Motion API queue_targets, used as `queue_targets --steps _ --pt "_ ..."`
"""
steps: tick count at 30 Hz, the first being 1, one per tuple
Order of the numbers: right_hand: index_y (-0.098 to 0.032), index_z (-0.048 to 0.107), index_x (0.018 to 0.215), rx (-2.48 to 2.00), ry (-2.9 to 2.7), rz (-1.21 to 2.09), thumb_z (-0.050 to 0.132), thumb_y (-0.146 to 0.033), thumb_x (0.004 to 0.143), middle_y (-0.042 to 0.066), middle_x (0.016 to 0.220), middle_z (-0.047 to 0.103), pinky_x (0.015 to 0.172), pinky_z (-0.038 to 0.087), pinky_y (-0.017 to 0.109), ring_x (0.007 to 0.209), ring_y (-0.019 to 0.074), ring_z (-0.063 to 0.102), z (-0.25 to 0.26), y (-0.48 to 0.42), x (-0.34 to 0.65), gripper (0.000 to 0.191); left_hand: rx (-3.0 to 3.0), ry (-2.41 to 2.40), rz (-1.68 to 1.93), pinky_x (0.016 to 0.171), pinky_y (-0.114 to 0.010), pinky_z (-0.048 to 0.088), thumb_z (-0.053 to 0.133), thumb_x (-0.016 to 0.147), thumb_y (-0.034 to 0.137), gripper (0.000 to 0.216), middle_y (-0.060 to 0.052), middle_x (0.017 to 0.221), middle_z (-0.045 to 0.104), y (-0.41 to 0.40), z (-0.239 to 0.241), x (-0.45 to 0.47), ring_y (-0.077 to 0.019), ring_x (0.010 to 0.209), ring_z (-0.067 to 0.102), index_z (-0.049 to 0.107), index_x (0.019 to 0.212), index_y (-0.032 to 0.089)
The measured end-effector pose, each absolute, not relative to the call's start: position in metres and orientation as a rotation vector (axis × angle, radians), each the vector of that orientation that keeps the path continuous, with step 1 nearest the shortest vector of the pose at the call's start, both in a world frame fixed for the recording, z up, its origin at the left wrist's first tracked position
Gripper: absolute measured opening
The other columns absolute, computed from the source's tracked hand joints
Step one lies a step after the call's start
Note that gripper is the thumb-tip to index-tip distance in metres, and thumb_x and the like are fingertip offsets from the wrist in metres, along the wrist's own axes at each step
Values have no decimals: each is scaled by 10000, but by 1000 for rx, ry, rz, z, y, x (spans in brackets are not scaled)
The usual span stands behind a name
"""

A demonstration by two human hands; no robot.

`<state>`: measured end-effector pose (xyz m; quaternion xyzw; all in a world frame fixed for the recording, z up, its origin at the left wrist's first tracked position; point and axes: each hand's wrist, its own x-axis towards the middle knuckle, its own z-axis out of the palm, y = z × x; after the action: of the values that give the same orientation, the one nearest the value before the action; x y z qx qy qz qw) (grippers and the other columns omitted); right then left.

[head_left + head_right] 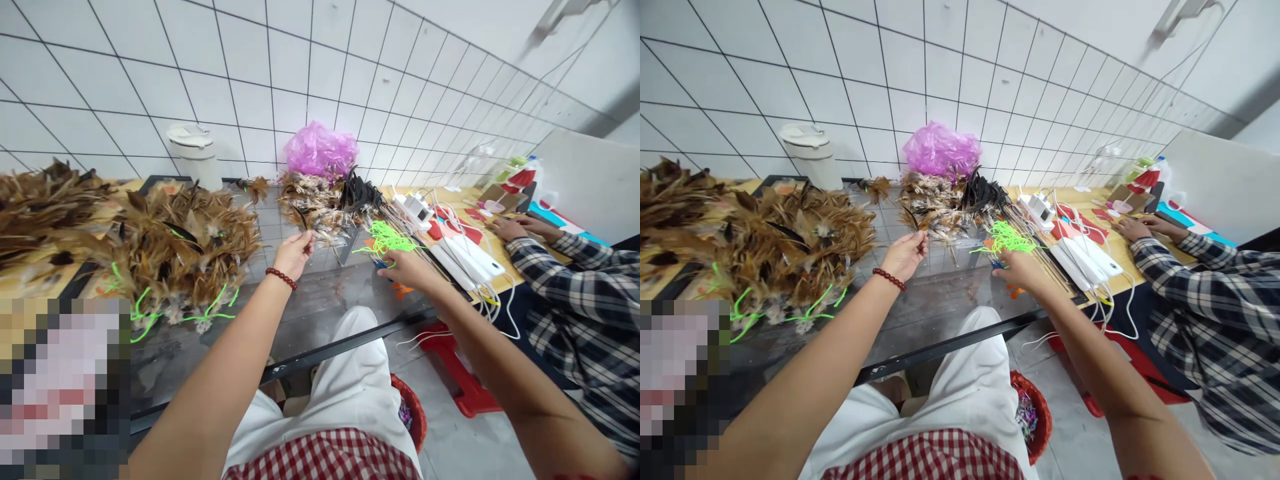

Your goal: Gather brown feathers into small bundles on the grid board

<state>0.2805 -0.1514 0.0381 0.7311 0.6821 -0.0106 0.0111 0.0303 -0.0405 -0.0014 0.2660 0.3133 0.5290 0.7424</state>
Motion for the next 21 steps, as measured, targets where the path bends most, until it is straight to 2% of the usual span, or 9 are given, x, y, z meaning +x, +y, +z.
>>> queue_targets --steps 3,5,7,9,11,14,17,18,21 --pt "-140 641 994 2275 2063 256 443 -295 890 139 996 673 694 404 294 848 218 628 19 -169 264 272 584 681 1166 560 -175 414 792 613 153 160 -16 669 613 -41 -2 30 -50 594 512 674 709 102" --pt "-126 650 955 2146 2089 361 398 -231 894 162 1005 667 734 411 333 870 243 624 23 -175 256 280 595 683 1184 567 -178 415 812 579 172 198 -20 684 622 -41 -4 31 -51 597 509 674 704 103" --pt "-142 661 940 1998 2220 490 416 -226 883 167 1175 621 833 398 383 1032 283 578 37 -180 250 265 636 698 1213 587 -189 418 823 554 212 227 -23 700 630 -40 -8 33 -60 614 513 679 693 106" --pt "-173 677 901 1913 2346 634 456 -243 868 125 1377 500 925 345 443 1218 333 451 56 -180 244 234 734 771 1264 601 -206 411 816 552 258 224 -11 683 620 -38 -14 36 -73 621 509 679 659 118" --pt "-186 682 850 1882 2444 685 481 -253 856 93 1440 440 957 305 478 1275 358 380 72 -174 237 213 915 901 1344 598 -214 387 806 551 286 214 10 644 590 -34 -19 37 -79 610 486 666 598 130" --pt "-163 637 1000 1923 2602 501 408 -241 896 145 1316 552 920 355 401 1149 288 511 79 -149 220 264 1088 1026 1413 591 -219 360 793 555 306 208 26 608 556 -29 -23 33 -81 597 453 669 578 140" --pt "-143 513 1199 2198 2573 158 272 -295 962 122 973 689 714 404 307 823 226 617 63 -114 199 371 1077 1046 1312 576 -223 347 795 550 340 242 33 523 514 -25 -21 24 -80 550 427 689 616 133" --pt "-153 503 1213 2234 2563 133 274 -296 964 111 954 689 698 398 297 810 223 617 55 -104 193 367 1068 1024 1264 578 -225 351 804 533 345 260 30 511 515 -24 -20 21 -81 543 433 690 618 127" --pt "-181 529 1219 2243 2622 183 303 -332 969 111 1100 642 769 395 282 962 209 593 31 -84 179 369 1008 922 1193 613 -236 395 834 466 338 306 -1 558 580 -21 -19 14 -94 573 493 686 619 118"
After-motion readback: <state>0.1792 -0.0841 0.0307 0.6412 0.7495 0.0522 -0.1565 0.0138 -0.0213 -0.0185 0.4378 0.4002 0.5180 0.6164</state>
